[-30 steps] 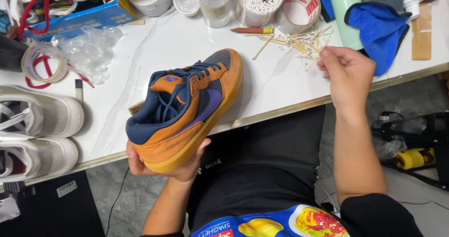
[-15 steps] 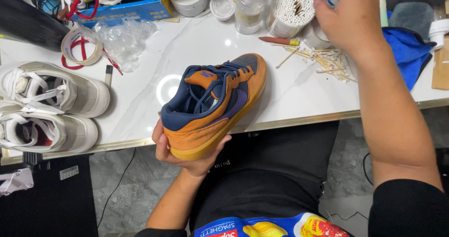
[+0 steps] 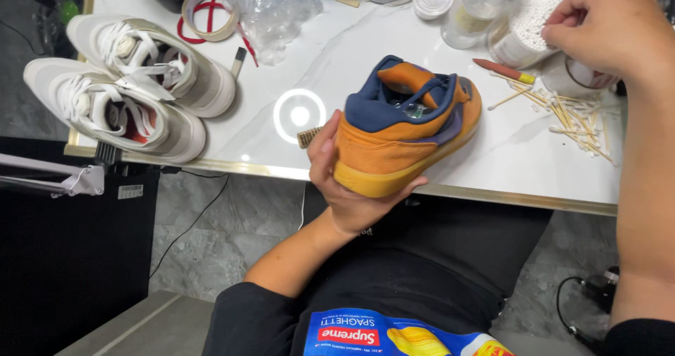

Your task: The person applies a liquid using a cotton swab to the rubber sole of an orange and blue sneaker, working along the edges and bottom surface of the heel.

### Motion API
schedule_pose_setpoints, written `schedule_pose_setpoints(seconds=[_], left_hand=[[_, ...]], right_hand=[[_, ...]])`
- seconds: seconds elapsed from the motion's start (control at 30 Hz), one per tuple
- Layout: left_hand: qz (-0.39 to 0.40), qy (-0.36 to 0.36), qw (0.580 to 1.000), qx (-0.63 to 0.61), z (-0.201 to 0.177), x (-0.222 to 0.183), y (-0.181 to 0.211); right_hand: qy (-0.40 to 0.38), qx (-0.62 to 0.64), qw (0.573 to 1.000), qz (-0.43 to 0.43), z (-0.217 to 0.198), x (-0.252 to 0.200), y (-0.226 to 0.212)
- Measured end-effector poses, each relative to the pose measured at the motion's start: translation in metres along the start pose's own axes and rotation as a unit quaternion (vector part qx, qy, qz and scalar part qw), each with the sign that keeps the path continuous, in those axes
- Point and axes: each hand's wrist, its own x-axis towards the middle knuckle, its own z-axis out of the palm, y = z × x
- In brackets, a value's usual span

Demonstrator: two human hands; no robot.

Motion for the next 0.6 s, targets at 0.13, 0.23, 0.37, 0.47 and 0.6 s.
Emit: schedule_pose_setpoints(seconds=[0.13, 0.23, 0.37, 0.47, 0.6], left_hand=[[0.008, -0.001, 1.000, -0.010, 0.003, 0.002, 0.001], [0.002, 0.002, 0.999, -0.032, 0.007, 0.003, 0.005], [-0.003, 0.002, 0.999, -0.035, 0.007, 0.003, 0.007], [-0.001, -0.001, 0.999, -0.036, 0.006, 0.004, 0.008], [-0.001, -0.007, 1.000, -0.028, 0.005, 0.005, 0.008]], right_hand=[[0.020, -0.102, 0.994, -0.040, 0.002, 0.002, -0.007], [0.050, -0.057, 0.997, -0.034, 0.000, -0.001, -0.015], [0.087, 0.098, 0.991, 0.025, 0.008, -0.009, -0.014], [0.160, 0.045, 0.984, -0.062, 0.013, -0.017, -0.005], [0.226, 0.024, 0.968, -0.104, 0.018, -0.018, 0.005]])
